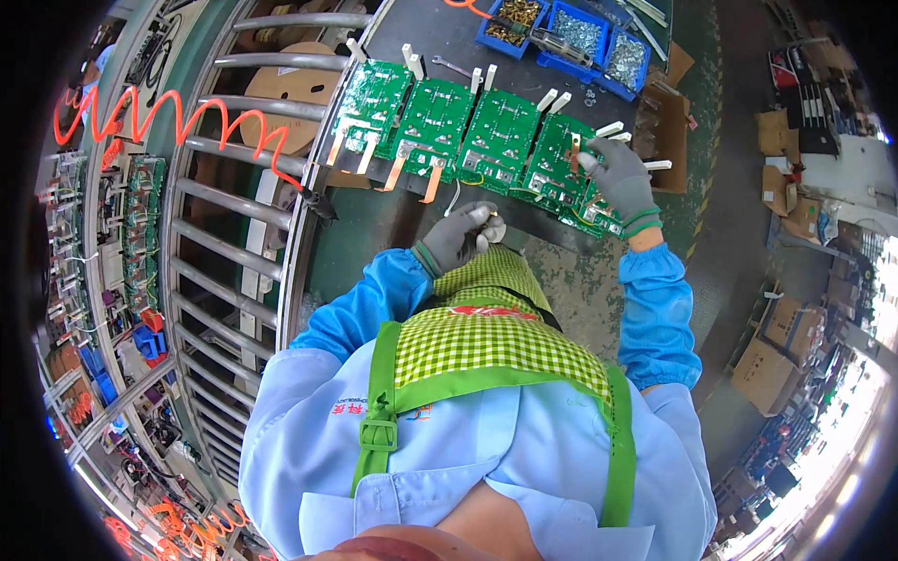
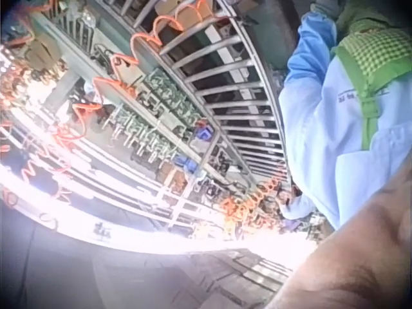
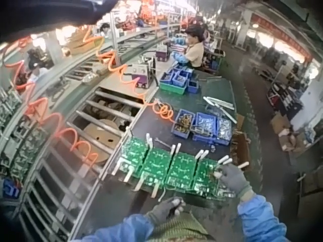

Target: Attaching and securing metal terminals and connectors onto printed circuit board modules using an electric screwdriver.

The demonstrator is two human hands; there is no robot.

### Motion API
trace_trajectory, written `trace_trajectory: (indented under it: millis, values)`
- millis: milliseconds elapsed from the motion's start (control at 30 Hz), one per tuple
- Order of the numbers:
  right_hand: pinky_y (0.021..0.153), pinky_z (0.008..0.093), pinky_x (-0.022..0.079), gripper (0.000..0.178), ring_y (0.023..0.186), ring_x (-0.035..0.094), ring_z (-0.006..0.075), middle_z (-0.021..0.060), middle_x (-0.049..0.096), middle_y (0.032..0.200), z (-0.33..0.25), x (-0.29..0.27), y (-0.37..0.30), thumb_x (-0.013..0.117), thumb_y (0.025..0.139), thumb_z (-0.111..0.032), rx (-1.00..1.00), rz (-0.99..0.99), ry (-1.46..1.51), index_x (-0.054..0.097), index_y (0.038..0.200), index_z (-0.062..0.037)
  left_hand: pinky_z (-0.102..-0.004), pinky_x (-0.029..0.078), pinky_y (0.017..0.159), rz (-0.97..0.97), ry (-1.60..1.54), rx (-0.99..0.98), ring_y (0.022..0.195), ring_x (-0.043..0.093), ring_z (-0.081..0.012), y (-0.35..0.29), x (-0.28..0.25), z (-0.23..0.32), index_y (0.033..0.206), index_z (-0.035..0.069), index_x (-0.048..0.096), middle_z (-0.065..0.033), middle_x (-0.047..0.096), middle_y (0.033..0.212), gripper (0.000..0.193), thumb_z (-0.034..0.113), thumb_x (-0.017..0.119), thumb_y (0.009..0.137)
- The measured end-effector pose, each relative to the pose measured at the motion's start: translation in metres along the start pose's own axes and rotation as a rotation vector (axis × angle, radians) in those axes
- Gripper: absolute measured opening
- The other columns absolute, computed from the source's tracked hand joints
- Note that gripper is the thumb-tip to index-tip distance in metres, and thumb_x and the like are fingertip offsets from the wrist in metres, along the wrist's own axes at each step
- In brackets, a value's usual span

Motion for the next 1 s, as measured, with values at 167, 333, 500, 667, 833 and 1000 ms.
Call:
trace_trajectory:
  millis: [167,333,500,667,833,1000]
  values:
    - [0.075,0.0335,0.048,0.03,0.084,0.061,0.0239,0.0134,0.062,0.094,0.015,0.003,-0.023,0.058,0.084,-0.025,0.103,0.121,0.143,0.06,0.107,-0.0057,-0.0195,0.053,0.056,0.147,-0.034,0.088,0.077,0.058,-0.0138,-0.005,-0.028,-0.003,0.103,0.007,0.052,-0.0066,0.057,0.091,0.013,0.014,0.05,0.092]
    - [0.07,0.0309,0.049,0.039,0.078,0.061,0.0188,0.0086,0.061,0.095,-0.008,0.022,-0.042,0.065,0.076,-0.011,0.368,-0.144,0.23,0.055,0.113,-0.0072,-0.0208,0.054,0.058,0.191,-0.176,0.121,0.079,0.058,-0.0149,0.004,-0.024,-0.017,0.107,0.007,0.053,-0.0081,0.058,0.098,0.016,0.007,0.051,0.09]
    - [0.07,0.0281,0.048,0.026,0.078,0.059,0.0151,0.0056,0.062,0.088,0.011,0.063,-0.031,0.064,0.079,-0.011,0.245,0.022,0.185,0.059,0.103,-0.0057,-0.0183,0.053,0.056,0.105,-0.188,0.317,0.075,0.056,-0.0124,0.029,-0.041,0.003,0.103,0.005,0.053,-0.0062,0.056,0.092,0.013,0.009,0.05,0.091]
    - [0.066,0.0219,0.044,0.02,0.073,0.052,0.0062,-0.0006,0.059,0.086,-0.007,0.041,-0.019,0.058,0.087,-0.017,0.323,-0.027,0.739,0.061,0.102,-0.0045,-0.0234,0.051,0.055,0.351,-0.408,0.419,0.074,0.055,-0.0139,0.041,-0.058,0.012,0.1,0.006,0.053,-0.0053,0.057,0.088,0.013,0.015,0.05,0.092]
    - [0.051,0.0195,0.037,0.024,0.059,0.042,0.0034,-0.0037,0.05,0.071,-0.034,0.011,-0.014,0.048,0.093,-0.026,0.425,-0.097,1.183,0.059,0.1,-0.0056,-0.0247,0.05,0.054,0.308,-0.467,0.475,0.073,0.056,-0.0151,0.059,-0.057,0.009,0.098,0.007,0.055,-0.0053,0.058,0.086,0.012,0.016,0.051,0.092]
    - [0.049,0.019,0.034,0.027,0.057,0.041,0.004,-0.0016,0.052,0.079,-0.036,0.02,-0.014,0.045,0.095,-0.032,0.457,-0.319,1.257,0.051,0.107,-0.0081,-0.0242,0.047,0.053,0.319,-0.435,0.42,0.069,0.054,-0.0142,0.071,-0.059,0.011,0.095,0.007,0.054,-0.0032,0.055,0.081,0.012,0.018,0.05,0.092]
Point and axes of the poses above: each hand's wrist, its own y-axis towards the middle knuckle, its own x-axis out of the palm, z = x × y, the point moved 1 cm from there along y, towards the middle knuckle
